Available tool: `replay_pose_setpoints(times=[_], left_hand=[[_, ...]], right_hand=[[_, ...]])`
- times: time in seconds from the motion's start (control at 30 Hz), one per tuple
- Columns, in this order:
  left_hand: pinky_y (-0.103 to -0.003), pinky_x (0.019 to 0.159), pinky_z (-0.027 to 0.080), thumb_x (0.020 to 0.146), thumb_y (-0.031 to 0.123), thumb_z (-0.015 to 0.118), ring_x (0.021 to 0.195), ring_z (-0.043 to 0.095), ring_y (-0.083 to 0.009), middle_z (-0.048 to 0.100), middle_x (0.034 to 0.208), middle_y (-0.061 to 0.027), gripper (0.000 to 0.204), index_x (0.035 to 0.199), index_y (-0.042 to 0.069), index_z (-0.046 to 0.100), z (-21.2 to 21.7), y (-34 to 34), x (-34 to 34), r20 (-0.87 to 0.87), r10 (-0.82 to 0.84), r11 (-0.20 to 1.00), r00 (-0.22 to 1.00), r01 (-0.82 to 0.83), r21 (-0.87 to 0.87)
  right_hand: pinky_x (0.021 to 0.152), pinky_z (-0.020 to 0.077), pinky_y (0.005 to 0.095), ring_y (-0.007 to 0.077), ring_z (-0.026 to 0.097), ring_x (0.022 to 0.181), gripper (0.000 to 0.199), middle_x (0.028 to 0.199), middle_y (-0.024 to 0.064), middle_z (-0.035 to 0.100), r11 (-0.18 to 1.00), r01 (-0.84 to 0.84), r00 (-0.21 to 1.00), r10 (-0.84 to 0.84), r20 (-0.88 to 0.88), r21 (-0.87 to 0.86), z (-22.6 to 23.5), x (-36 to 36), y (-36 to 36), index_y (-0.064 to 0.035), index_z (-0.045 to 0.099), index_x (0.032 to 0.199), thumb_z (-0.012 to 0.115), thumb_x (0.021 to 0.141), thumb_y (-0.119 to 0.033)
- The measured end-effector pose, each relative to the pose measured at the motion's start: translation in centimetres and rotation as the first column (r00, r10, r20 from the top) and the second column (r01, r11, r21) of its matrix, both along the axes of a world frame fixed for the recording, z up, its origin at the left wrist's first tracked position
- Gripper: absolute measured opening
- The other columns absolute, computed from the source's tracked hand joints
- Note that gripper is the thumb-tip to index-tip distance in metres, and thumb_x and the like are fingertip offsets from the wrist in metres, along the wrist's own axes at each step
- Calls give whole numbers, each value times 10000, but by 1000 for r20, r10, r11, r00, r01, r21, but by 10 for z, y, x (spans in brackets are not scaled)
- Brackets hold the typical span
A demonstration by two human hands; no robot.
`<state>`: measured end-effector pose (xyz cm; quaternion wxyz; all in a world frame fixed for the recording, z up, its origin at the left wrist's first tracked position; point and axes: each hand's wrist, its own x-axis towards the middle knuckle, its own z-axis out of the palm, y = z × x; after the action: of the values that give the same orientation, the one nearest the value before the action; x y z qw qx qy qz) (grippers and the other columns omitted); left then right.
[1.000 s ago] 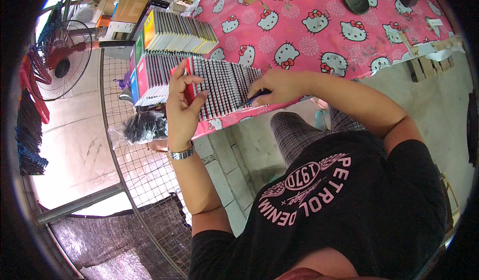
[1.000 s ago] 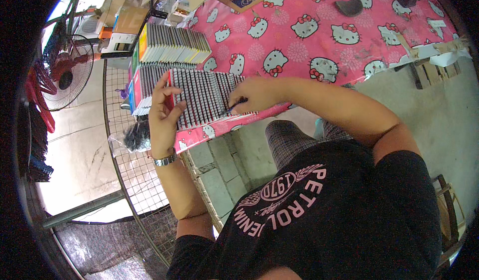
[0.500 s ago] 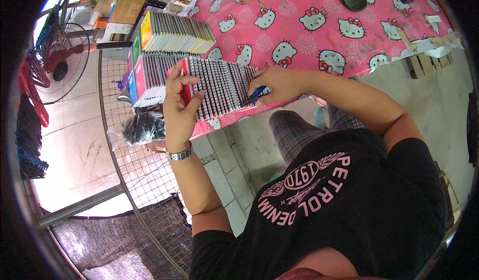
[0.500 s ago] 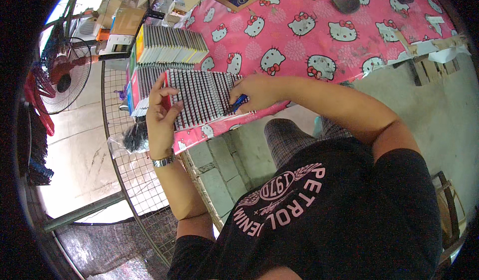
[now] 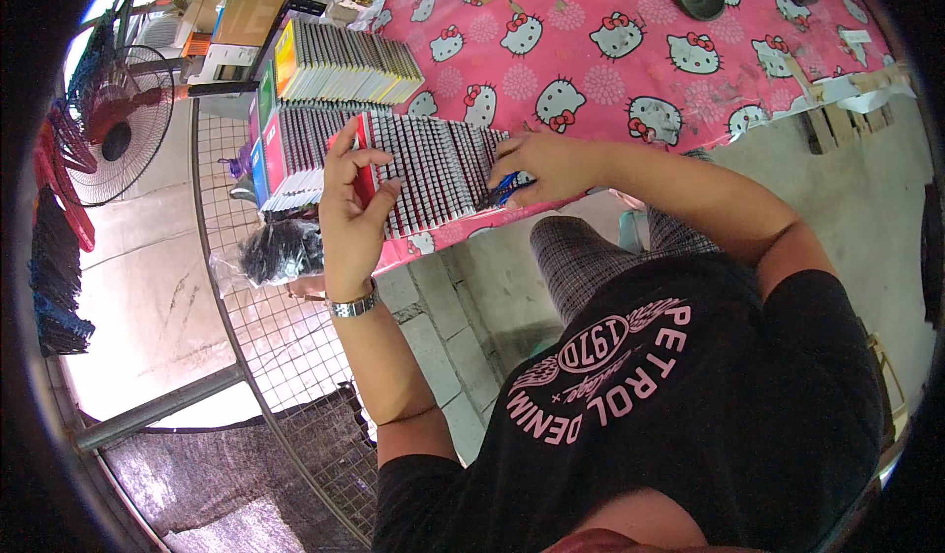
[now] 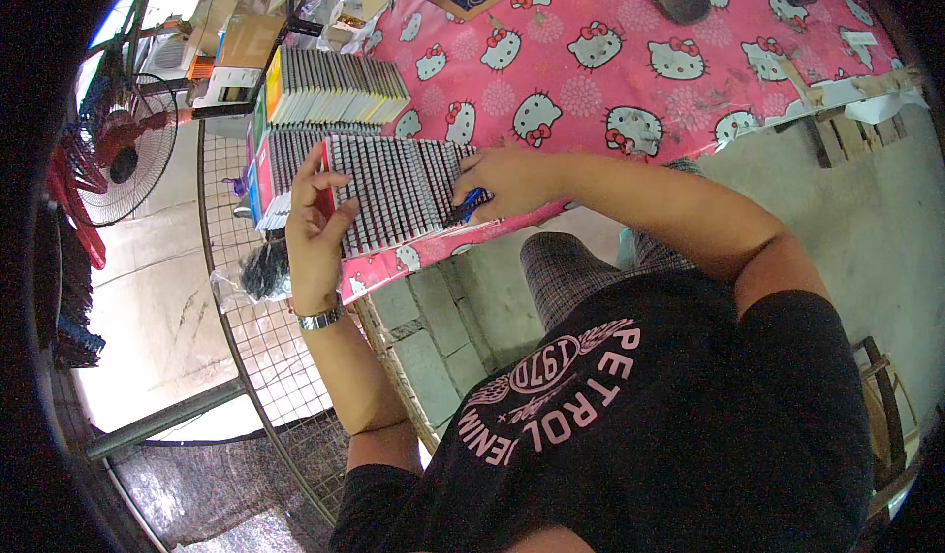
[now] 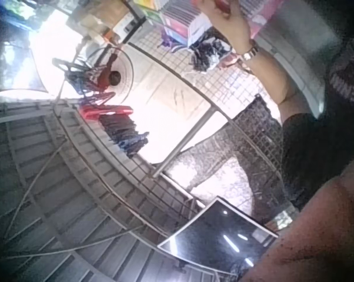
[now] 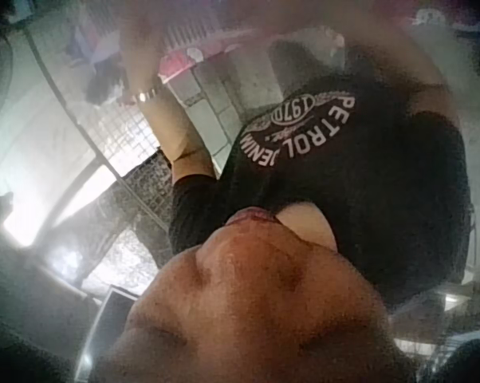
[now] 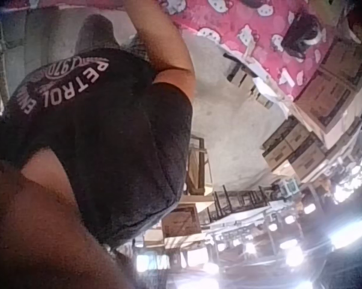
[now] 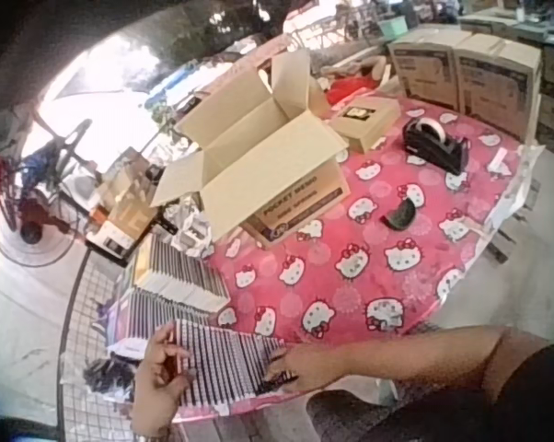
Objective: The person organizes stacks of small spiral-bound notebooks on a table, aligning the edges and using a pair of shears to trim excess material from the spiral spines.
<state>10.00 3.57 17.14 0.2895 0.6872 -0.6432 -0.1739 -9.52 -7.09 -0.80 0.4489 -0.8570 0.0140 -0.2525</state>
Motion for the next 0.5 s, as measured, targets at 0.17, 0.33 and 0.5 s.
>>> replay_pose_setpoints(times=[0.17,0.33,0.5], left_hand=[[-345,1067,301,715,-81,651,1328,390,-260,398,1448,-151,301,975,63,607,-2,-1,0,-15,-5,1000,1000,5,0],[-350,1079,291,715,-77,653,1349,369,-266,393,1455,-154,300,974,67,606,-2,-2,1,-18,-10,1000,1000,10,0],[-357,1088,286,713,-73,654,1361,356,-270,401,1454,-149,305,976,73,605,0,-1,-2,-29,17,1000,999,-16,15]], right_hand=[[834,467,431,328,600,967,346,1000,156,670,967,-166,902,228,-367,193,10,8,-7,-36,654,1078,677,816,-262],[794,483,414,320,628,882,271,951,149,678,999,-30,999,31,29,-23,-15,1,-4,-17,673,1004,628,866,-246],[800,468,431,331,616,898,352,945,151,647,963,-164,940,217,-261,212,-3,5,-8,-56,658,1045,640,843,-344]])
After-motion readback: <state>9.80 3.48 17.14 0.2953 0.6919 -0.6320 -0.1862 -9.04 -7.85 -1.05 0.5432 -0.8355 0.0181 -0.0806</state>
